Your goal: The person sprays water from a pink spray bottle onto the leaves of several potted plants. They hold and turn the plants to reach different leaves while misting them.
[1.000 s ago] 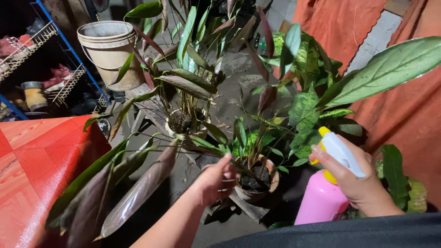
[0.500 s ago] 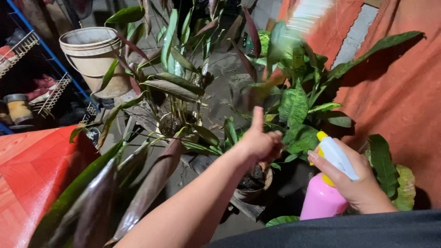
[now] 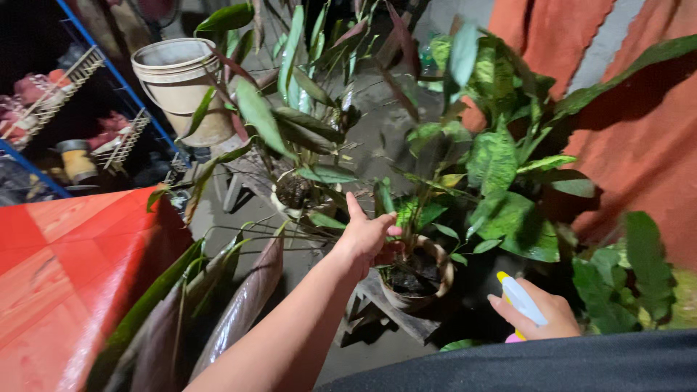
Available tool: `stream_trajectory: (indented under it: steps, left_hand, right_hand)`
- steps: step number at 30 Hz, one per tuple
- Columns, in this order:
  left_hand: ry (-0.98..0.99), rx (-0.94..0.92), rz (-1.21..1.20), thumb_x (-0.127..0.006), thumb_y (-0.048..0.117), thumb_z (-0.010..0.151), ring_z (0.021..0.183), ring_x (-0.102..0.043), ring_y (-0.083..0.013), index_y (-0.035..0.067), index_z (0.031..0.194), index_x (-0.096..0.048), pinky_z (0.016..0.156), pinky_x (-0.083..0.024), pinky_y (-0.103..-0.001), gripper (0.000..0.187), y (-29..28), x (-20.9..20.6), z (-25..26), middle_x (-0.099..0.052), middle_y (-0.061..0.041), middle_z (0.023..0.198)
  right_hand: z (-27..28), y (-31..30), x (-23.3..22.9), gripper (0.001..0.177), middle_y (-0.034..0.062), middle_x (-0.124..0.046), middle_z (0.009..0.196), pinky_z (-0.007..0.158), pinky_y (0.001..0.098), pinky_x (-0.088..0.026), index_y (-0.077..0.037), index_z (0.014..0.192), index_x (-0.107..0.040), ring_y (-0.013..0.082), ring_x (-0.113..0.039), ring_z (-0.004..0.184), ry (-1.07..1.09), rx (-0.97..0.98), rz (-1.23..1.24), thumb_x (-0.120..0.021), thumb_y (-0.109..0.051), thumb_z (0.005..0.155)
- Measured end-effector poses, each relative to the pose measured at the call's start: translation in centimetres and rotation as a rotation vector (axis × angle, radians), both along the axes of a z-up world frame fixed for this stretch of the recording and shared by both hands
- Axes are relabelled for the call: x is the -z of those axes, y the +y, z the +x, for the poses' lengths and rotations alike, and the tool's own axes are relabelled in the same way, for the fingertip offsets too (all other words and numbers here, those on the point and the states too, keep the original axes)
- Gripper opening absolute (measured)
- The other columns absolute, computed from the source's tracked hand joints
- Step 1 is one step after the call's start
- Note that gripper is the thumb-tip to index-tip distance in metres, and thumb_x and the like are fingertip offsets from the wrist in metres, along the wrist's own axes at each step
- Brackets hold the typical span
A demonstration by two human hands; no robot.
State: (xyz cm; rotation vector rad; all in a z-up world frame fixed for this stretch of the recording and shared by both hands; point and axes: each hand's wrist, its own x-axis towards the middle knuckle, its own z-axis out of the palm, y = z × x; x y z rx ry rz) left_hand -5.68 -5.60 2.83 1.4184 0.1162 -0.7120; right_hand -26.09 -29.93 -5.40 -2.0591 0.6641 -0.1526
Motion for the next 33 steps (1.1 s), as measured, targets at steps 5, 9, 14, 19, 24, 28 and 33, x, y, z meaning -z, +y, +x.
stream_trajectory:
  steps: [5,9,14,19,24,28,33]
  left_hand:
    - [0.014,-0.024,0.044,-0.065,0.024,0.095,0.065,-0.067,-0.0196,0.043,0.155,0.029,0.053,-0.052,-0.035,0.113,1.4,0.5,-0.6,-0.07,-0.008,0.096]
    - [0.008,-0.052,0.062,-0.065,0.024,0.095,0.064,-0.066,-0.0189,0.041,0.156,0.026,0.05,-0.049,-0.033,0.111,1.9,0.6,-1.0,-0.071,-0.008,0.095]
    - [0.011,-0.071,0.047,-0.064,0.023,0.095,0.064,-0.065,-0.0183,0.04,0.157,0.024,0.049,-0.049,-0.032,0.109,2.2,0.4,-1.5,-0.071,-0.009,0.094]
    - [0.003,-0.067,0.072,-0.064,0.024,0.096,0.065,-0.065,-0.0171,0.04,0.158,0.022,0.054,-0.052,-0.033,0.107,2.2,0.2,-1.9,-0.071,-0.008,0.095]
    - [0.006,-0.047,0.089,-0.063,0.025,0.096,0.066,-0.066,-0.0164,0.042,0.158,0.021,0.059,-0.053,-0.033,0.106,2.3,0.3,-2.2,-0.07,-0.004,0.095]
    - [0.003,-0.049,0.069,-0.063,0.025,0.095,0.066,-0.066,-0.0166,0.044,0.158,0.019,0.058,-0.052,-0.034,0.106,2.5,0.6,-2.1,-0.068,-0.005,0.094]
    - [-0.002,-0.054,0.058,-0.063,0.024,0.095,0.064,-0.065,-0.0175,0.045,0.158,0.016,0.057,-0.052,-0.034,0.103,2.6,0.8,-1.8,-0.069,-0.006,0.096]
  right_hand:
    - [1.6,0.0,0.9,0.033,0.0122,-0.07,0.079,0.062,0.0416,-0.063,-0.008,0.107,-0.07,0.0206,-0.068,0.07,0.153,0.022,0.135,-0.078,-0.034,0.088]
    - [2.0,0.6,0.3,0.035,0.0044,-0.066,0.086,0.066,0.0428,-0.06,-0.014,0.111,-0.065,0.0174,-0.07,0.073,0.137,0.083,0.238,-0.078,-0.032,0.085]
    - [1.8,1.5,-1.3,0.032,0.0116,-0.065,0.071,0.063,0.0356,-0.056,-0.007,0.1,-0.067,0.0166,-0.064,0.065,-0.016,-0.126,0.001,-0.079,-0.035,0.088]
    - [4.3,2.8,-4.3,0.032,0.0053,-0.066,0.076,0.063,0.0333,-0.051,-0.013,0.108,-0.068,0.0128,-0.061,0.067,-0.183,-0.104,0.05,-0.077,-0.033,0.085]
    - [6.9,2.6,-9.0,0.027,0.0001,-0.069,0.088,0.073,0.0266,-0.05,-0.009,0.103,-0.068,0.0072,-0.062,0.08,-0.518,-0.199,-0.095,-0.075,-0.031,0.089]
    - [9.4,1.8,-12.4,0.025,-0.0012,-0.071,0.09,0.07,0.025,-0.048,-0.009,0.104,-0.071,0.0062,-0.062,0.079,-0.581,-0.171,-0.064,-0.07,-0.032,0.094]
    - [11.3,0.7,-14.7,0.03,-0.0002,-0.071,0.082,0.062,0.026,-0.043,-0.005,0.095,-0.074,0.0075,-0.055,0.069,-0.508,-0.157,-0.037,-0.069,-0.035,0.099]
